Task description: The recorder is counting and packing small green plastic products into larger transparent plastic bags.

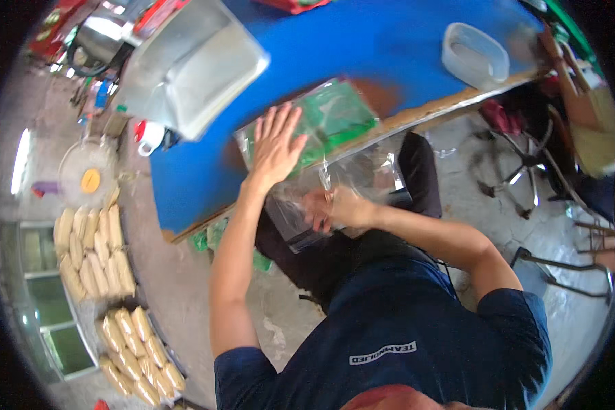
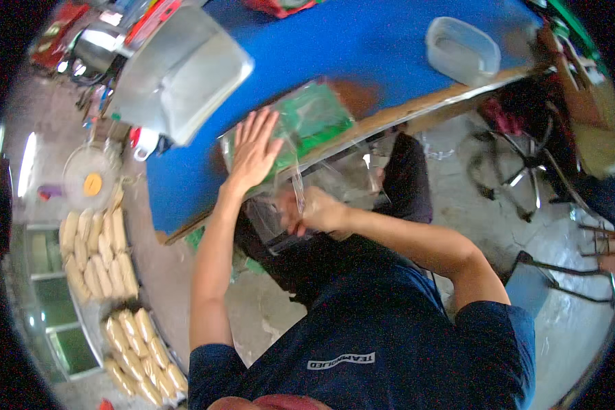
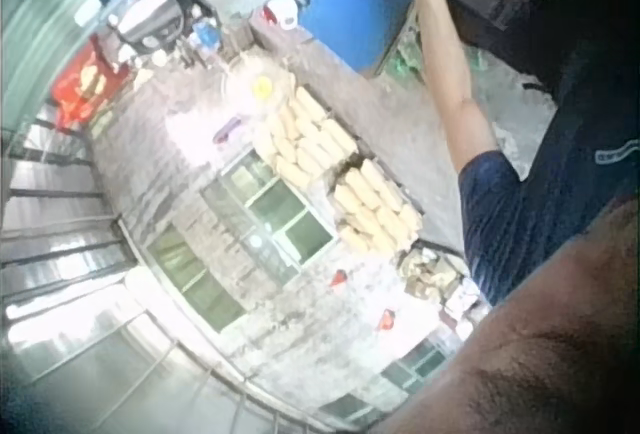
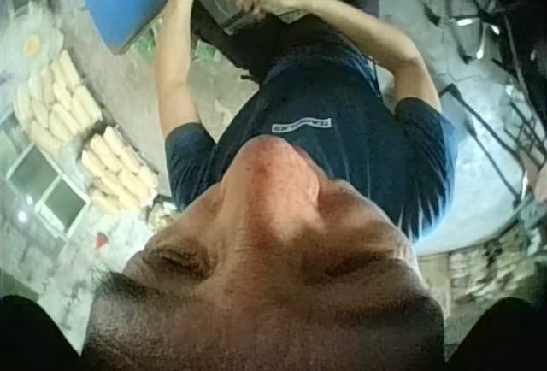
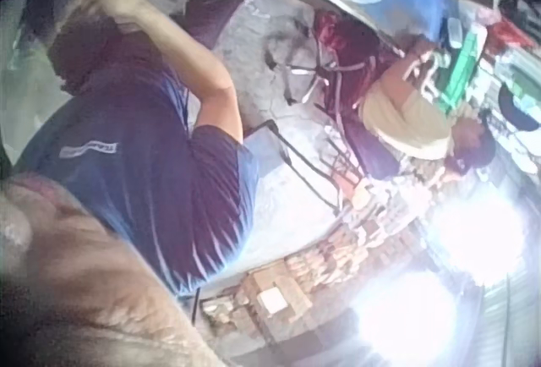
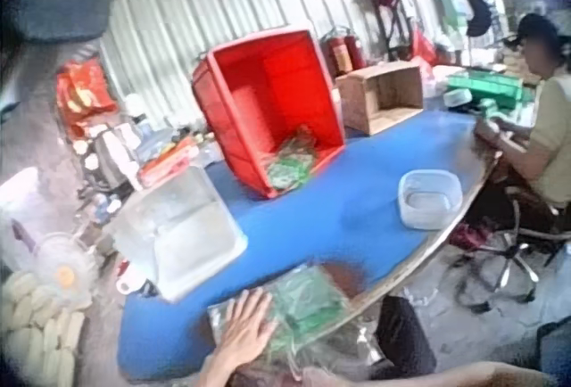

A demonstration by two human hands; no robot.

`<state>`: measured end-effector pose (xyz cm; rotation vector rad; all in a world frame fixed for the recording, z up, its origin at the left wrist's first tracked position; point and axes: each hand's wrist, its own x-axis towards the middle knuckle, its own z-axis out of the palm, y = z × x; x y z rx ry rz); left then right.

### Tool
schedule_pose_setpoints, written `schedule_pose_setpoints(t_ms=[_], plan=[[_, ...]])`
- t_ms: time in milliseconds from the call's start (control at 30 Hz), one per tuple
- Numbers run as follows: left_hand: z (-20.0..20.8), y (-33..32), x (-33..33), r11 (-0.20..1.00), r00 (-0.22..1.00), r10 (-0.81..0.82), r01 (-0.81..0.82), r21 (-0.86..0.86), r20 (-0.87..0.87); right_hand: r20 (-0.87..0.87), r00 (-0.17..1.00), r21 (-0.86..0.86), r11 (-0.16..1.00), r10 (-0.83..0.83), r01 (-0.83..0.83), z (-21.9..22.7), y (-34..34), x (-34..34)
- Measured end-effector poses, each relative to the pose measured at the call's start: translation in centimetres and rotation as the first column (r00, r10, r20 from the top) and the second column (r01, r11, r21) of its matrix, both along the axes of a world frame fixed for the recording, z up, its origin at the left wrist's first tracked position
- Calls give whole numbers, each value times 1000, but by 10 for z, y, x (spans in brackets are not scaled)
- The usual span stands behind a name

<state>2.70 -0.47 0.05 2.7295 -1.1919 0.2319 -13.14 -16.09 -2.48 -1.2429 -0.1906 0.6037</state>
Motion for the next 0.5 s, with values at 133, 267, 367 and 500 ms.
schedule_pose_setpoints(t_ms=[133,267,367,500], plan=[[19,-13,11,977,982,172,-159,141,-84,64,890,-138,887,452,-441,28,-36,-39],[35,-25,-10,989,989,145,-145,-12,30,619,758,-355,787,-205,504,93,-123,-12],[26,-20,-26,946,970,242,-236,222,-2,955,271,-273,0,-120,962,80,-193,47],[9,-9,-12,953,935,291,-264,149,-202,730,675,-583,-418,109,697,45,-305,37]])
